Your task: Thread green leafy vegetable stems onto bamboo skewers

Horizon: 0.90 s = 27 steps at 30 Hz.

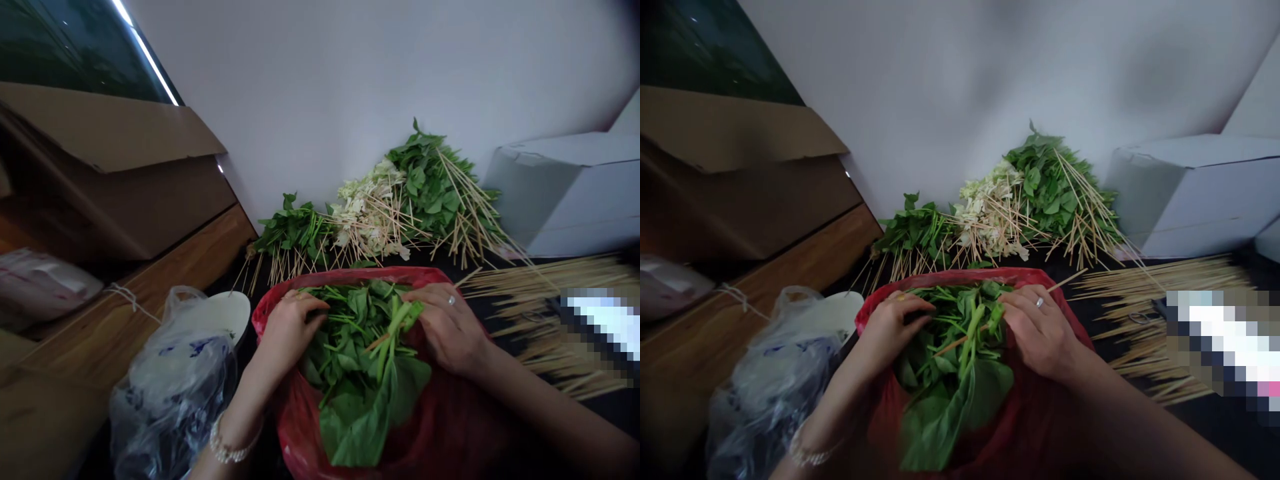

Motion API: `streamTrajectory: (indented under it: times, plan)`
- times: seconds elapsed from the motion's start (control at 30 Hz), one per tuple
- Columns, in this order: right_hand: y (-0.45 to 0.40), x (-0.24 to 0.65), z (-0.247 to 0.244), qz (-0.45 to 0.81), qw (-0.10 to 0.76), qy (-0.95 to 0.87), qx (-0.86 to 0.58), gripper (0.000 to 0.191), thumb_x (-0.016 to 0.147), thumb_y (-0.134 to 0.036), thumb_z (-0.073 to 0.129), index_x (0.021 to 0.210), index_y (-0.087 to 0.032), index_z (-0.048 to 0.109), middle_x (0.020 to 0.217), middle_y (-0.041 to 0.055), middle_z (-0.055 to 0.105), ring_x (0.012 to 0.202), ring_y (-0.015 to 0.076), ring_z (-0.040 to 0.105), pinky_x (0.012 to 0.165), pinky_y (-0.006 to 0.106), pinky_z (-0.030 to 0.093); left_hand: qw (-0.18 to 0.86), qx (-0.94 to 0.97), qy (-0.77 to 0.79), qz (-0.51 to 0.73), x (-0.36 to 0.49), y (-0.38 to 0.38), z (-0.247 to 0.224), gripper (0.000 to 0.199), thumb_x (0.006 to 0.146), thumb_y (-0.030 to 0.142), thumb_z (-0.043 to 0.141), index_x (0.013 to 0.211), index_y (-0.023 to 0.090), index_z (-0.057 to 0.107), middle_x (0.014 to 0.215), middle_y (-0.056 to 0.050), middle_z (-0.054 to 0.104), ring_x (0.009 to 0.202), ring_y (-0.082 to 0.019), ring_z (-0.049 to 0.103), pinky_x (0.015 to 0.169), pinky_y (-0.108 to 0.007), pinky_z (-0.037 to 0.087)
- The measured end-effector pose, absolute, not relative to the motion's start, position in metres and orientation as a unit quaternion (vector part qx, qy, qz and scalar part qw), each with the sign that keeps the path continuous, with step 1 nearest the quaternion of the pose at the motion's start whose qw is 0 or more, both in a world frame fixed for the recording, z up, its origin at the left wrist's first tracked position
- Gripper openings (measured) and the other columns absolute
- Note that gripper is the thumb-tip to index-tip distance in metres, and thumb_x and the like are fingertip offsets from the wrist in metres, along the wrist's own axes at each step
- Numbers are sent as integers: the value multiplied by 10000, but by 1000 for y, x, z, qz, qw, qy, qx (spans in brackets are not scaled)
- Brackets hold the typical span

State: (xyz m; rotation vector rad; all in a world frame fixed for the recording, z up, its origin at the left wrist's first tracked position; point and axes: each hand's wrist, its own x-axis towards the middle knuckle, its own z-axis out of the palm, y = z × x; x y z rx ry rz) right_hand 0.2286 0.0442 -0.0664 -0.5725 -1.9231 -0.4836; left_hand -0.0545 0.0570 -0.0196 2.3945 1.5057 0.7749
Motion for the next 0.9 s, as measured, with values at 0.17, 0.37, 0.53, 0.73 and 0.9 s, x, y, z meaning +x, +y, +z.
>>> streamTrajectory:
  times: [0.17, 0.37, 0.53, 0.73, 0.9]
  plan:
    - [45, 229, -66, -206, 504, -801, -248, 262, 905, -52, 458, 1098, -171, 590, 972, 121, 719, 853, 242, 666, 754, 411, 532, -79, 859, 501, 68, -43, 60, -31, 96, 847, 149, 724, 873, 193, 806, 880, -115, 783, 939, -341, 672, 797, -449, 506]
    - [46, 230, -66, -228, 488, -802, -256, 230, 899, -19, 456, 1047, -134, 589, 942, 130, 725, 806, 238, 658, 725, 410, 519, -44, 869, 484, 100, -42, 58, -29, 119, 883, 148, 674, 850, 193, 778, 895, -107, 766, 933, -313, 684, 800, -422, 503]
    - [46, 230, -66, -249, 484, -791, -280, 208, 900, -23, 476, 1030, -124, 604, 910, 127, 736, 796, 240, 672, 714, 381, 530, 171, 783, 501, 327, -45, 52, -8, 118, 917, 175, 605, 954, 203, 713, 935, -60, 773, 903, -236, 703, 838, -358, 500]
    - [43, 227, -65, -269, 456, -792, -303, 238, 926, -16, 479, 1096, -74, 636, 886, 123, 751, 709, 200, 679, 639, 321, 520, 507, 586, 435, 459, -39, 49, -8, 300, 933, 380, 647, 1164, 205, 726, 812, -23, 762, 758, -149, 666, 731, -249, 489]
    - [44, 226, -65, -274, 430, -800, -317, 266, 960, -48, 426, 1077, -60, 665, 845, 112, 748, 616, 170, 647, 559, 305, 484, 592, 524, 411, 454, -36, 49, -13, 317, 794, 442, 819, 996, 200, 778, 776, -12, 757, 724, -113, 652, 675, -192, 476]
